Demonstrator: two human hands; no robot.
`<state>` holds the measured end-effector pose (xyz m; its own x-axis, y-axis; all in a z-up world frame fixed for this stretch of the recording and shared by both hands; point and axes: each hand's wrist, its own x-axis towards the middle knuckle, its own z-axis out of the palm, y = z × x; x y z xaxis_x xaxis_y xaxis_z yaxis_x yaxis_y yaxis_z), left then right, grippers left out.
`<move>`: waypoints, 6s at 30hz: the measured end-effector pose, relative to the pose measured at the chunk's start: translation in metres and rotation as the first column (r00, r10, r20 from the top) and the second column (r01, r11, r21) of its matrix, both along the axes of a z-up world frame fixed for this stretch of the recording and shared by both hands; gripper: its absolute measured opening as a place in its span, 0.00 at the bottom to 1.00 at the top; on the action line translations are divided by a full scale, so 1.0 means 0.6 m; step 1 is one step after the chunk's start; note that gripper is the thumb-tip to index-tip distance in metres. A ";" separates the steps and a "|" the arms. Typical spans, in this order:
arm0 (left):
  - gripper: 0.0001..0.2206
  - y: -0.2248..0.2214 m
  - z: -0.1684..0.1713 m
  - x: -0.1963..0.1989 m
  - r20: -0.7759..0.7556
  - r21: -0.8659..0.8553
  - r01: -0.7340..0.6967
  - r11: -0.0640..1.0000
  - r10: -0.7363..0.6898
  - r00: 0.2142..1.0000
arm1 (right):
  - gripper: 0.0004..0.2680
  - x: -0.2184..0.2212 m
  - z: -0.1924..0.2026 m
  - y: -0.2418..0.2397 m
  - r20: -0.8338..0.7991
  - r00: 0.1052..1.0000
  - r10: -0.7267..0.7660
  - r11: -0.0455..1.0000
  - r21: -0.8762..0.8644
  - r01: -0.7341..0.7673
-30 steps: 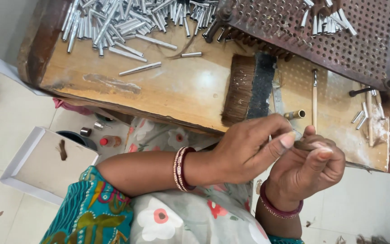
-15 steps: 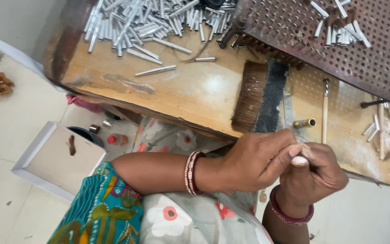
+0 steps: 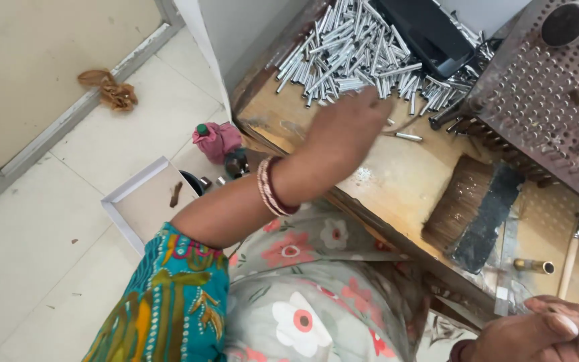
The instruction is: Assembling cosmetic brushes by inserting brush heads into metal ferrules at a workbench.
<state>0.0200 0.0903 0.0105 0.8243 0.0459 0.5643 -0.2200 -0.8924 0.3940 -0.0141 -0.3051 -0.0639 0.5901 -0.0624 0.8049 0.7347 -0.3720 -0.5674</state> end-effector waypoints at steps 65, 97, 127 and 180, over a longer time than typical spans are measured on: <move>0.11 -0.202 0.007 -0.121 0.305 -0.529 0.704 0.474 -0.668 0.679 | 0.08 -0.103 0.149 0.123 -0.171 0.985 0.013 0.998 -0.062 -0.024; 0.07 -0.182 0.012 -0.119 0.276 -0.637 0.651 0.413 -0.666 0.692 | 0.28 -0.078 0.079 0.139 0.053 0.992 0.111 0.986 -0.131 -0.104; 0.10 -0.169 0.007 -0.071 0.293 -0.371 0.492 0.787 -0.404 0.867 | 0.09 -0.066 0.084 0.135 -0.155 0.965 0.211 0.925 0.350 -0.147; 0.08 -0.204 -0.013 -0.097 0.376 -0.911 0.410 -0.050 -0.512 0.772 | 0.04 -0.059 0.126 0.011 -0.170 0.895 -0.413 0.828 -0.479 0.291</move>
<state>-0.0380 -0.0319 0.0028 0.9292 0.0591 0.3647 -0.3445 0.4955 0.7974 -0.0492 -0.2985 0.0117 0.7823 0.0094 0.6228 0.3567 -0.8265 -0.4356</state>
